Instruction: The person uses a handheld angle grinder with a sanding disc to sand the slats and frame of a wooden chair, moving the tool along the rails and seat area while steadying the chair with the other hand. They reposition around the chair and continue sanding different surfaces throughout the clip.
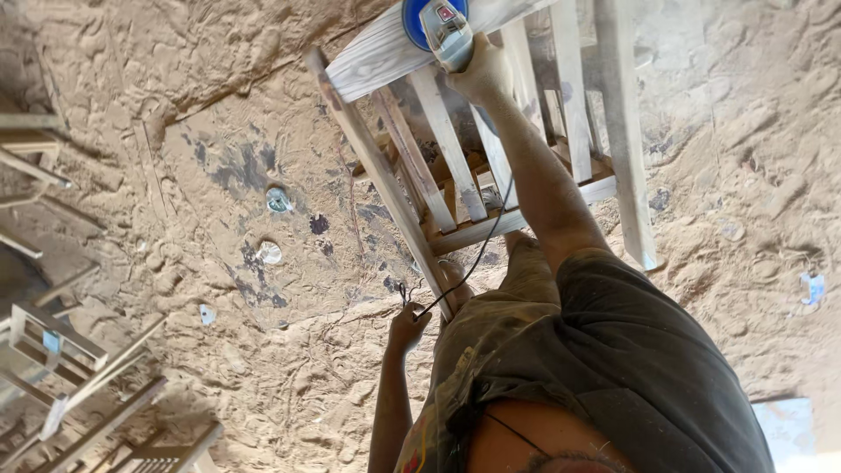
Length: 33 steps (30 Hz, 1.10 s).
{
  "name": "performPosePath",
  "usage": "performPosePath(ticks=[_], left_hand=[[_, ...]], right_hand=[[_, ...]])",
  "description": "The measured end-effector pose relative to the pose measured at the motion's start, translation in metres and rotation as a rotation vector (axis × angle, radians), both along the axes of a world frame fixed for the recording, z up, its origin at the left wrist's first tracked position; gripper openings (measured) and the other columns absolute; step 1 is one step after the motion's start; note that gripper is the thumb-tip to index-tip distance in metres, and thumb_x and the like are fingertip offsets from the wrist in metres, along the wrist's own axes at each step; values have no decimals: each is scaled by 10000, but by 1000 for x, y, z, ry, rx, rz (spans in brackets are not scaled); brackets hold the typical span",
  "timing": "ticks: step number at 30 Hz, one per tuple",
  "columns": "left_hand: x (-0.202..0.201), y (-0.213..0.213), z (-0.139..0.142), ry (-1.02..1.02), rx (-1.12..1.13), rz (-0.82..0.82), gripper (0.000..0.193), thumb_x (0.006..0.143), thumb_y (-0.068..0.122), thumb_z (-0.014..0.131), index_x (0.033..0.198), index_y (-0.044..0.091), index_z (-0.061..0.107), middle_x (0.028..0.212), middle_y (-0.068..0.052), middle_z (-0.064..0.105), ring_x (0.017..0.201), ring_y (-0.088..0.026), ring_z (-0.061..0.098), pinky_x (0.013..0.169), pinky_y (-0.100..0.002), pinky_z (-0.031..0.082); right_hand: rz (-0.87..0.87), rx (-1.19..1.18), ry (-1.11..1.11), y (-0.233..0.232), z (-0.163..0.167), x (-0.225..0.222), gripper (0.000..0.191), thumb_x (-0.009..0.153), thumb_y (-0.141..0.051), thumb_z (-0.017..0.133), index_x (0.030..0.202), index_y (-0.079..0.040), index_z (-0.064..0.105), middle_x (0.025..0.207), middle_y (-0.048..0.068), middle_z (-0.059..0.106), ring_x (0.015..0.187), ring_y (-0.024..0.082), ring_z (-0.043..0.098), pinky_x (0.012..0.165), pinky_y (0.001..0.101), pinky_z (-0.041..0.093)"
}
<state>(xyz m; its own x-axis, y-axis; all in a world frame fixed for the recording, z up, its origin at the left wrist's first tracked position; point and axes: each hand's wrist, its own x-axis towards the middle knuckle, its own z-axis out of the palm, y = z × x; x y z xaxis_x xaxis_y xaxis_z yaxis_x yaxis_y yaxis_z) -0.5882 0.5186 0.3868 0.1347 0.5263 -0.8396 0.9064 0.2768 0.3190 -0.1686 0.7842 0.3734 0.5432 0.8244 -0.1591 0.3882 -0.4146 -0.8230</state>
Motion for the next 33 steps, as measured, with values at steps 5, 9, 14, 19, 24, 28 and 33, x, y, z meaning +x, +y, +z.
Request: performPosePath(ticks=[5, 9, 14, 19, 24, 28, 33], left_hand=[[8, 1, 2, -7, 25, -25, 399, 885, 386, 731, 1163, 102, 689, 795, -159, 734, 711, -267, 696, 673, -398, 539], [10, 1, 4, -31, 31, -46, 395, 872, 384, 744, 1140, 99, 692, 817, -123, 737, 714, -232, 704, 663, -364, 547], [29, 13, 0, -40, 60, -110, 421, 875, 407, 764, 1142, 88, 695, 816, -136, 733, 713, -221, 690, 654, -367, 536], [53, 20, -6, 6, -30, -116, 403, 898, 413, 713, 1154, 103, 676, 808, -108, 740, 675, -214, 689, 621, -372, 540], [58, 11, -10, 8, -37, -118, 359, 897, 392, 702, 1120, 111, 693, 766, -104, 740, 647, -217, 685, 607, -375, 531], [53, 1, -8, 12, 6, -163, 366, 883, 393, 724, 1120, 115, 697, 746, -119, 734, 645, -233, 690, 614, -391, 527], [50, -3, -6, -21, 27, -205, 377, 875, 403, 736, 1118, 118, 698, 760, -131, 737, 672, -253, 710, 636, -395, 548]], right_hand=[[-271, -228, 100, -29, -5, 55, 495, 767, -233, 806, 1179, -46, 604, 1021, 81, 761, 907, 201, 783, 797, 344, 649], [-556, 11, 166, -51, -12, 89, 445, 703, -200, 831, 1076, -24, 663, 972, 101, 786, 879, 214, 794, 783, 354, 644], [-625, 33, 231, -44, -15, 123, 442, 695, -220, 783, 1064, -18, 646, 934, 125, 788, 832, 221, 801, 747, 357, 651], [-581, -120, 241, -45, -20, 147, 435, 759, -304, 790, 1064, -15, 677, 983, 126, 792, 888, 212, 806, 811, 353, 649], [-593, -59, 197, -77, -26, 141, 474, 718, -256, 804, 1111, -31, 665, 991, 142, 774, 929, 245, 768, 838, 378, 616], [-659, -179, 342, -102, -26, 117, 533, 699, -309, 852, 1105, -26, 655, 1005, 127, 770, 914, 235, 781, 844, 369, 624], [-673, -12, 285, -84, -23, 110, 544, 641, -216, 846, 1095, 0, 640, 963, 136, 764, 865, 230, 774, 791, 352, 623]])
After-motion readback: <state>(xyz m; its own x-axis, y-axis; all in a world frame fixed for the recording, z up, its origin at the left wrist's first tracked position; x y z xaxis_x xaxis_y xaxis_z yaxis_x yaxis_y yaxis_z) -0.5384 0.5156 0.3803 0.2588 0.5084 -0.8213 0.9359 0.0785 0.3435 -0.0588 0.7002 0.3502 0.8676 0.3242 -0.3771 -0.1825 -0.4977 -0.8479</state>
